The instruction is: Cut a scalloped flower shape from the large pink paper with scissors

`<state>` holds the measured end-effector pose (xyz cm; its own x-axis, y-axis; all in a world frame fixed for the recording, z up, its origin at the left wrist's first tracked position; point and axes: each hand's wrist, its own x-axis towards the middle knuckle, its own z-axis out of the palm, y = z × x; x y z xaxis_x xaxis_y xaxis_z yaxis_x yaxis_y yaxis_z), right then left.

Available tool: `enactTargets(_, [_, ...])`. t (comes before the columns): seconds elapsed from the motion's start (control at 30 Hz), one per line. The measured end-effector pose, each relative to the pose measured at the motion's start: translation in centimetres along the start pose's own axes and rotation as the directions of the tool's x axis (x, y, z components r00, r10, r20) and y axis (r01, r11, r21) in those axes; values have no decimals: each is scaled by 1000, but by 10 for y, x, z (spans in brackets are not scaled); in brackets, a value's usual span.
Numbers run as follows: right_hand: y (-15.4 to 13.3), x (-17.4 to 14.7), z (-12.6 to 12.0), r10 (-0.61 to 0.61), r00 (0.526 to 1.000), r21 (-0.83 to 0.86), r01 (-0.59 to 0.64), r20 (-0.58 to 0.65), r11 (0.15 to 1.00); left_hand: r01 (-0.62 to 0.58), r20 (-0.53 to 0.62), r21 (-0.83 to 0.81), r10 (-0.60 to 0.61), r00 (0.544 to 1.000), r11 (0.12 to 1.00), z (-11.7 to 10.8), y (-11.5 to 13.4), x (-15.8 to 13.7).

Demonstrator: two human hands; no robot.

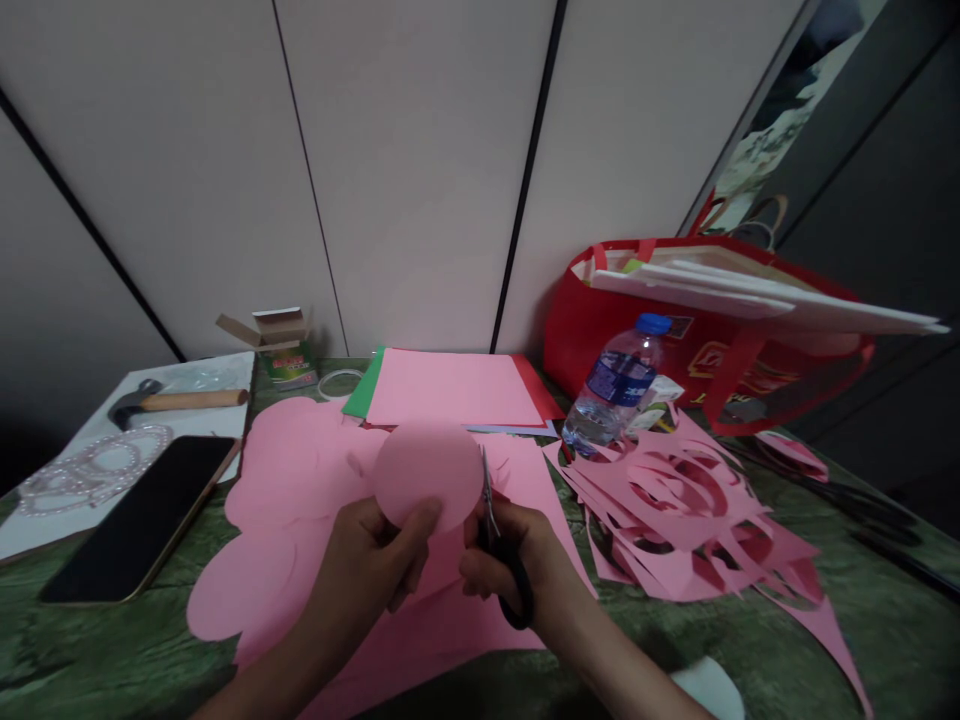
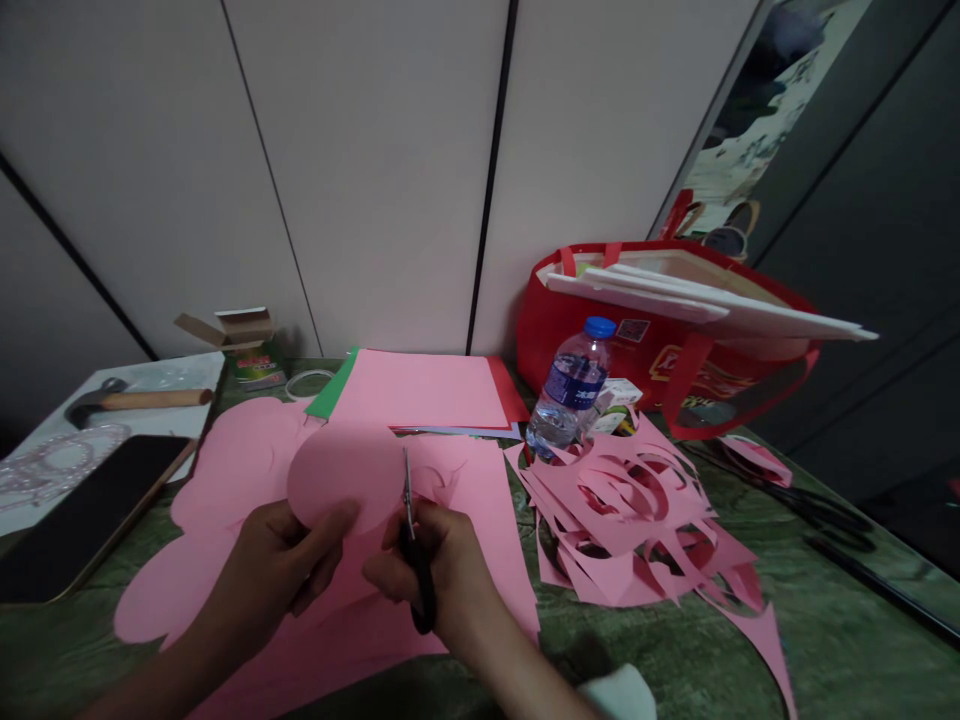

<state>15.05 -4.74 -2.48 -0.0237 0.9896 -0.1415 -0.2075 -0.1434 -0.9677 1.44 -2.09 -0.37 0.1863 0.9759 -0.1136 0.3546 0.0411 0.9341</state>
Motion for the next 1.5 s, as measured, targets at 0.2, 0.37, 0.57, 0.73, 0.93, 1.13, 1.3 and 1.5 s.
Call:
enactTargets(0.2, [-3,-2,2,26,1000,-23,-27,-11,999,-33,6,-54,33,999,998,1,0,2])
enactTargets(0.37, [2,-2,0,-21,1000,-36,20,-22,999,-42,2,-65,42,999,997,-1,-2,2])
enactTargets(0.57, [1,2,-3,-159,965,43,171,-209,984,-40,22,-75,41,999,996,-2,-2,2])
enactTargets(0.73, [-2,0,-4,-297,895,-41,301,-331,953,-29,57,-90,34,998,996,-1,-2,2])
enactTargets(0.93, [-2,-2,-11,-453,804,-196,408,-385,892,-10,166,-36,16,986,999,2,-3,3])
enactTargets(1.13, [-2,0,-9,-373,834,-110,361,-406,926,-43,61,11,43,997,999,0,-3,2])
enactTargets(1.3, [0,2,-4,-301,896,-33,308,-327,951,-70,-30,34,71,997,997,-2,-4,4])
enactTargets(1.5, [-1,1,-11,-303,845,-85,297,-441,951,-110,134,71,99,986,991,-1,-5,7])
